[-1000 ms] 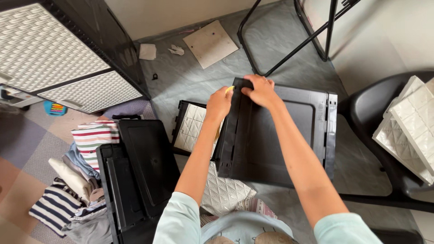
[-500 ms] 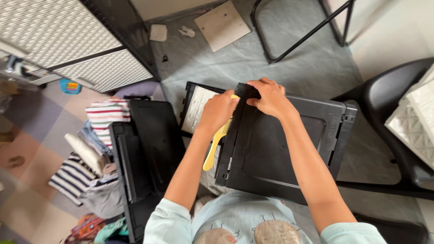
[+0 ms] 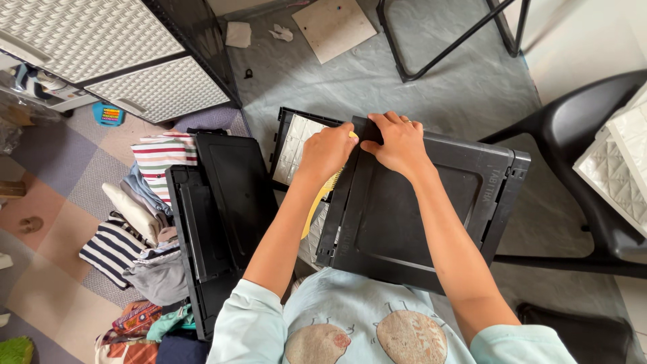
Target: The person assembles black plastic storage crates by inserting white quilted liners and using a yellow comb to pry open and close the crate latches. The person handles multiple crates, stacking them as they complete each unit.
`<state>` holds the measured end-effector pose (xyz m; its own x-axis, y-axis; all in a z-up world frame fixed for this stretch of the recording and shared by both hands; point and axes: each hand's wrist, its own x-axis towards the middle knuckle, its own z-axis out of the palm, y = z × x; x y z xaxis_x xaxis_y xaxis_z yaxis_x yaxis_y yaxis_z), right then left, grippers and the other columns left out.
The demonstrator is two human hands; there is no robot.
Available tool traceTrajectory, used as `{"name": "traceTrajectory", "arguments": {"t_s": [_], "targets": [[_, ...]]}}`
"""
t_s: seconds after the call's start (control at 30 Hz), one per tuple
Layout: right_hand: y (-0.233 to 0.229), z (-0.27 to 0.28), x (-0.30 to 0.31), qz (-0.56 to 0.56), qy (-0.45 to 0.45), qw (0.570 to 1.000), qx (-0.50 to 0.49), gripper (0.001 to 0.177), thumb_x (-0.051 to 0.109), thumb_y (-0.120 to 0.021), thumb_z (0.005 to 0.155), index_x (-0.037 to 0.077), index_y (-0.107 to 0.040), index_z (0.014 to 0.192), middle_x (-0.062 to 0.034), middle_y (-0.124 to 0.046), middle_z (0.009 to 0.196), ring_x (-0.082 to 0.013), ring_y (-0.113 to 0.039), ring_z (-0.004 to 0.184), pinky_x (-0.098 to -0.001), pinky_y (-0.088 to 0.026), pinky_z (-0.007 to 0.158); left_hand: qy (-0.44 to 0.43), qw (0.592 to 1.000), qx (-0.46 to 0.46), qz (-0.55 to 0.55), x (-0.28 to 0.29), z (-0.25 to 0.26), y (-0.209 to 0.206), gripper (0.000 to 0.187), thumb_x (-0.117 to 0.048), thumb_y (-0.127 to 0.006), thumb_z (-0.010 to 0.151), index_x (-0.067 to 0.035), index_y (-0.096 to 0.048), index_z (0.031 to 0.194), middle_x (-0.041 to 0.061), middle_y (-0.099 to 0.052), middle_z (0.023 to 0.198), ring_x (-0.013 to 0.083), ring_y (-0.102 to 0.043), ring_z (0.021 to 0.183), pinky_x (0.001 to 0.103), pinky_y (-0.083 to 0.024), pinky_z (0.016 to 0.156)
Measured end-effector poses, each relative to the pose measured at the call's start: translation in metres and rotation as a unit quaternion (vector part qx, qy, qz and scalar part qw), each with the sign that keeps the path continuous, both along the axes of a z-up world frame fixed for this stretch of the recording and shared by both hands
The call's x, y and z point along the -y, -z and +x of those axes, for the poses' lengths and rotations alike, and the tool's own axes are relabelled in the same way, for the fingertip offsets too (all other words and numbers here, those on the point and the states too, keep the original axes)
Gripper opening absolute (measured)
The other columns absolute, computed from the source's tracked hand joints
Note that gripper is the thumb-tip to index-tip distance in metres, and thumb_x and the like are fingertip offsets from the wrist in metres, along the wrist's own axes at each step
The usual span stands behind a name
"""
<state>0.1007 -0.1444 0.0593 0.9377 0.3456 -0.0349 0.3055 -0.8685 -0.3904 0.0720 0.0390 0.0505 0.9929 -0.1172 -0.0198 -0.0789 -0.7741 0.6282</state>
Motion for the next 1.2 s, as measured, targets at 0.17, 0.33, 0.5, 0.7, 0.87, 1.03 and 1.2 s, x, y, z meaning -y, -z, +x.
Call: {"name": "traceTrajectory", "arguments": {"t_s": [0.17,0.33,0.5,0.7,0.87,1.03,1.2], "targets": [[0.004,-0.009,0.004,0.005,-0.007,1.0,0.022,0.062,0.034,-0.082,0.079,0.012,-0.063,0.134,-0.0078,-0.068,0.116,-0.0317,-0.061,0.113,-0.0497,-0.037,0.099,-0.004,1.0,-0.003,0.028,0.008,-0.004,0.005,0.027,-0.026,-0.059,0.098,-0.006,-0.066,0.114,0.016,-0.073,0.084,0.0368,-0.071,0.083,0.048,-0.054,0.072],[0.015,-0.013,0.008,0.02,-0.03,0.997,0.065,0.064,0.034,-0.084,0.078,0.007,-0.063,0.132,-0.0122,-0.07,0.12,-0.037,-0.06,0.117,-0.0518,-0.039,0.098,0.033,0.999,-0.013,0.024,0.001,-0.006,0.003,0.024,-0.026,-0.06,0.099,-0.004,-0.067,0.105,0.014,-0.074,0.083,0.0329,-0.071,0.08,0.046,-0.054,0.072],[0.009,-0.016,0.014,0.03,-0.03,0.999,0.027,0.067,0.036,-0.085,0.076,0.003,-0.064,0.131,-0.0158,-0.069,0.118,-0.0355,-0.062,0.116,-0.0514,-0.043,0.098,0.039,0.992,-0.103,-0.068,-0.004,-0.009,-0.01,0.028,-0.027,-0.058,0.098,-0.004,-0.066,0.111,0.009,-0.074,0.077,0.0215,-0.075,0.068,0.039,-0.056,0.068],[-0.019,-0.025,0.007,-0.031,-0.038,0.999,0.021,0.064,0.042,-0.088,0.071,0.007,-0.069,0.121,-0.016,-0.067,0.109,-0.0372,-0.063,0.107,-0.0529,-0.047,0.092,0.054,0.988,-0.119,-0.079,-0.01,-0.014,-0.01,0.03,-0.028,-0.058,0.099,-0.002,-0.066,0.111,0.011,-0.074,0.076,0.021,-0.075,0.068,0.038,-0.056,0.07],[-0.022,-0.028,0.007,-0.045,-0.047,0.998,0.022,0.065,0.043,-0.088,0.072,0.007,-0.068,0.122,-0.0159,-0.068,0.106,-0.0384,-0.065,0.104,-0.0541,-0.049,0.087,0.048,0.988,-0.112,-0.091,-0.009,-0.016,-0.001,0.025,-0.024,-0.057,0.096,-0.001,-0.064,0.103,0.014,-0.073,0.076,0.024,-0.075,0.068,0.04,-0.057,0.069],[-0.007,-0.033,0.011,-0.005,-0.061,0.996,0.069,0.069,0.043,-0.089,0.072,0.001,-0.067,0.121,-0.0158,-0.068,0.111,-0.0383,-0.067,0.104,-0.0514,-0.051,0.086,0.03,0.998,0.038,0.034,0.006,-0.018,0.018,0.019,-0.018,-0.063,0.092,-0.001,-0.064,0.087,0.02,-0.071,0.079,0.0383,-0.07,0.078,0.05,-0.055,0.071],[-0.003,-0.039,0.006,-0.003,-0.043,0.992,0.122,0.062,0.037,-0.091,0.066,0.0,-0.068,0.11,-0.0139,-0.068,0.105,-0.0369,-0.066,0.099,-0.0517,-0.049,0.082,-0.005,0.993,0.083,0.084,0.029,-0.029,0.029,0.014,-0.013,-0.066,0.087,0.0,-0.062,0.087,0.022,-0.071,0.078,0.0405,-0.072,0.076,0.049,-0.058,0.068]]}}
